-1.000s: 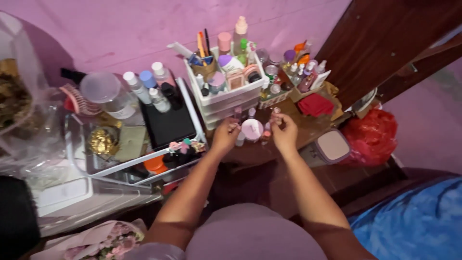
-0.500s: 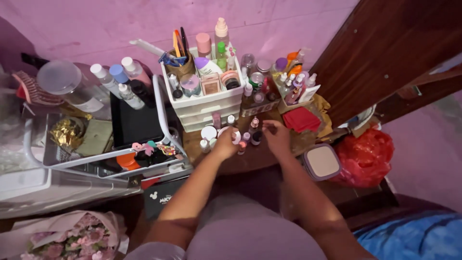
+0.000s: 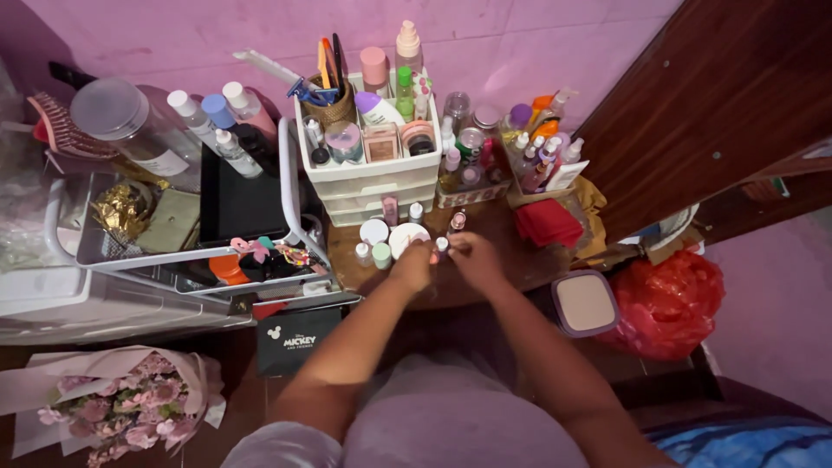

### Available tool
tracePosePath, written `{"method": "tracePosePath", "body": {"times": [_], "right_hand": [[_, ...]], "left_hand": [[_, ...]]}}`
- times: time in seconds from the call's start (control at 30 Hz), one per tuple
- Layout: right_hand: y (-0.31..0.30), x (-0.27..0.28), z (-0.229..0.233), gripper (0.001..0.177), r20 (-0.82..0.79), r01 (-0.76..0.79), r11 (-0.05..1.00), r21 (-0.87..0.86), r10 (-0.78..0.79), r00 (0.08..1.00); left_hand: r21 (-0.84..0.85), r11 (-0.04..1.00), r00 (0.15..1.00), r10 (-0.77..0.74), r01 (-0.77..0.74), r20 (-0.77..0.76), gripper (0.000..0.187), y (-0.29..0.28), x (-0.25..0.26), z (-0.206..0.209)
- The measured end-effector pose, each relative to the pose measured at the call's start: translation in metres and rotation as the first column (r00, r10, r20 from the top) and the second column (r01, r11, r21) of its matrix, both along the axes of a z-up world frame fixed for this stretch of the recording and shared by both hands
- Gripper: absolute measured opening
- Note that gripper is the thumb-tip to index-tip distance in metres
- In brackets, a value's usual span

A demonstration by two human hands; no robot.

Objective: The person wipes a black box with a red cloth, then places it on a rolling cart. They pick up a pink hairbrush, wipe it, and set it down. They then pick up several cosmetic bottles and jars from a table and place them into the rolling cart, arranging them one by one.

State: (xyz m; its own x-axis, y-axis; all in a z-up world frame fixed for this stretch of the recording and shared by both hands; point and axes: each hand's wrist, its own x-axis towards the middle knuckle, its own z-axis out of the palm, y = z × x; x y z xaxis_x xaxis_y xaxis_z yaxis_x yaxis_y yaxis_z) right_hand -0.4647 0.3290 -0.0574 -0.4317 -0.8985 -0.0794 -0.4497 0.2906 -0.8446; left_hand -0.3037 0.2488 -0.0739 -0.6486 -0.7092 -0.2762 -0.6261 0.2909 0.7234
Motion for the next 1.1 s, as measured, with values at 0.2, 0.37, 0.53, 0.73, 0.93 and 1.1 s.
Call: {"method": "tracePosePath", "body": {"times": [0.2,0.37,0.53,0.73,0.93,1.1], "right_hand": [[0.001,0.008,-0.010,0.031,0.056,-0.098,0.995,-0.024,0.099,0.994],[0.001,0.001,-0.033,0.033,0.076,-0.150,0.988,-0.045,0.153,0.985],[0.005,0.001,-0.031,0.038,0.033,-0.218,0.974,-0.055,0.220,0.975],[-0.007,0.015,-0.003,0.055,-0.018,-0.352,0.936,-0.002,0.352,0.936],[-0.031,0.055,0.046,0.057,-0.048,-0.414,0.910,0.021,0.414,0.909],[-0.051,0.093,0.082,0.050,0.036,-0.389,0.920,-0.040,0.390,0.920]], "left_hand": [[-0.098,0.993,0.995,-0.060,0.068,0.085,0.031,0.005,0.000,-0.004],[-0.149,0.980,0.982,-0.113,0.135,0.149,0.033,0.011,0.004,-0.006],[-0.007,1.000,0.995,0.024,-0.024,0.092,0.037,0.017,0.026,0.039],[0.046,0.959,0.954,0.284,-0.281,-0.092,0.054,0.006,0.048,0.041],[0.134,0.895,0.834,0.446,-0.426,-0.324,0.064,0.001,0.080,0.125],[0.179,0.858,0.753,0.509,-0.481,-0.417,0.064,-0.011,0.112,0.156]]}}
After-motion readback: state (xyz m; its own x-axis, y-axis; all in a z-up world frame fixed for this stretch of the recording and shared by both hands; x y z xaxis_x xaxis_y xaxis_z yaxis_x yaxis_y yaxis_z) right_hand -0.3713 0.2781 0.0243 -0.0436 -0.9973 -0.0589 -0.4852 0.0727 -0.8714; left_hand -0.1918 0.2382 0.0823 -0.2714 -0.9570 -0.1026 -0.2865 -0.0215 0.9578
